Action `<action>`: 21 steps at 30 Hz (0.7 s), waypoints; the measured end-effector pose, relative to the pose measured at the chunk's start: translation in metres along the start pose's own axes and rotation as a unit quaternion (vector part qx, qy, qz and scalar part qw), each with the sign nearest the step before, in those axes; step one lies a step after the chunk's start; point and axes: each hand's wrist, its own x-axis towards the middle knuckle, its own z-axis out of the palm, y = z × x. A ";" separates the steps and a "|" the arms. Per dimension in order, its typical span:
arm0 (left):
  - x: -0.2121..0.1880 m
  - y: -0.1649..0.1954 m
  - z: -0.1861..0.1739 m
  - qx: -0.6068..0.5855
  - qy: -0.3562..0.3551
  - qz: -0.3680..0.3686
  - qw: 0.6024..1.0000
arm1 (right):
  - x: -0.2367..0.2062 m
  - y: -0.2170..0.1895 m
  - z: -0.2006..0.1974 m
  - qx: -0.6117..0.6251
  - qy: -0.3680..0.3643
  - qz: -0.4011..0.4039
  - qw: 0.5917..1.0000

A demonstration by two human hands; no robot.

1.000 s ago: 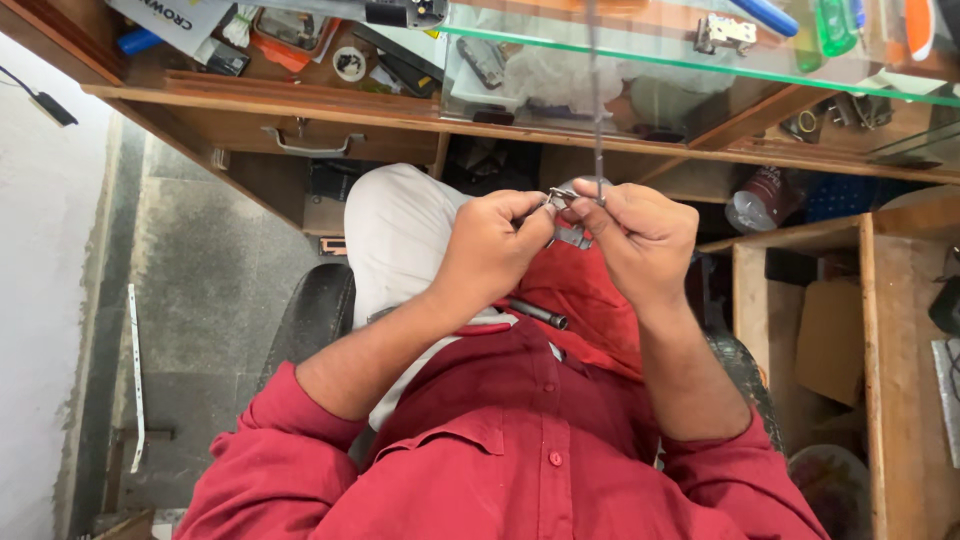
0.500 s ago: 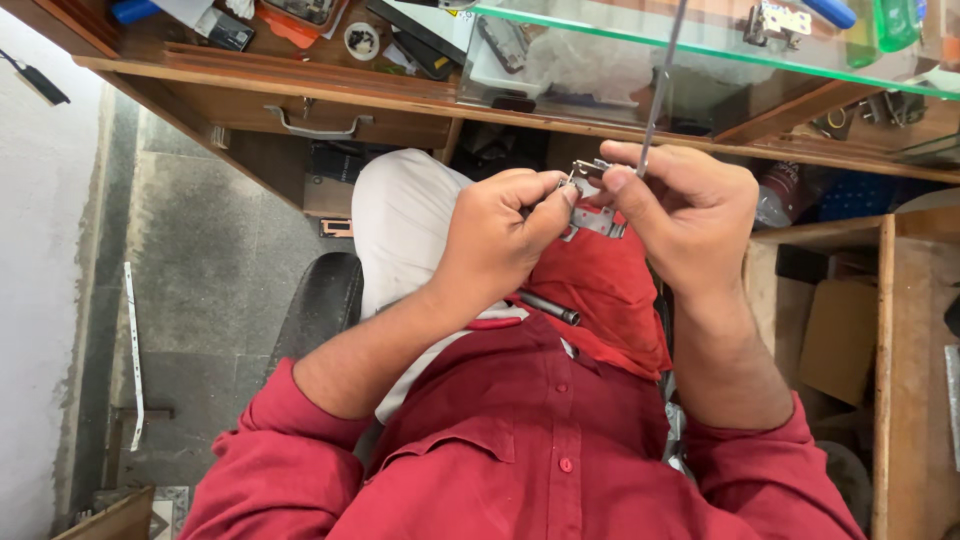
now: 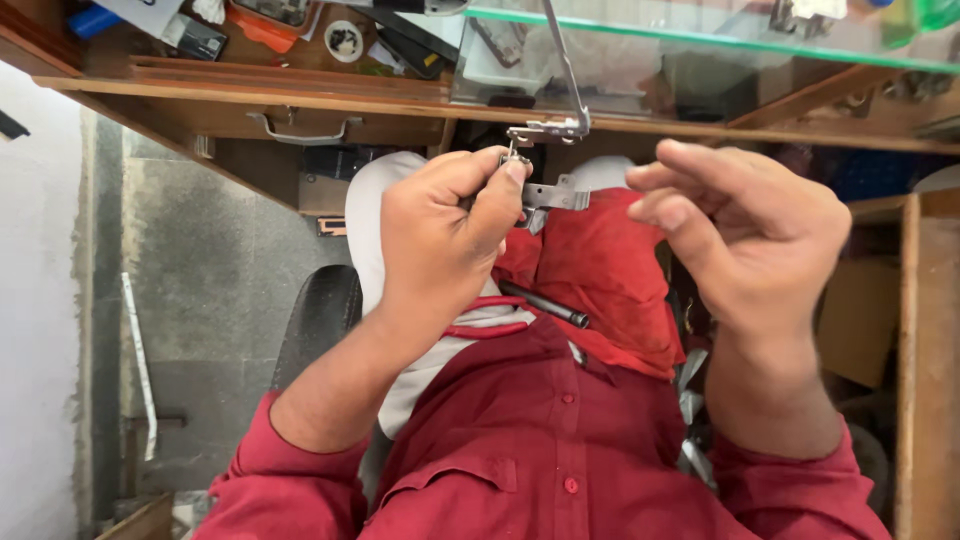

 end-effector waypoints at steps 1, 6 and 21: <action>0.000 0.000 -0.001 0.002 -0.005 -0.001 1.000 | -0.004 -0.001 0.000 -0.014 0.003 -0.001 1.000; 0.005 -0.003 -0.002 -0.002 -0.019 -0.023 1.000 | -0.016 0.000 0.000 0.012 0.042 0.009 0.999; -0.002 -0.006 0.008 0.054 -0.048 -0.094 0.993 | -0.032 -0.015 0.012 -0.129 0.087 -0.161 0.975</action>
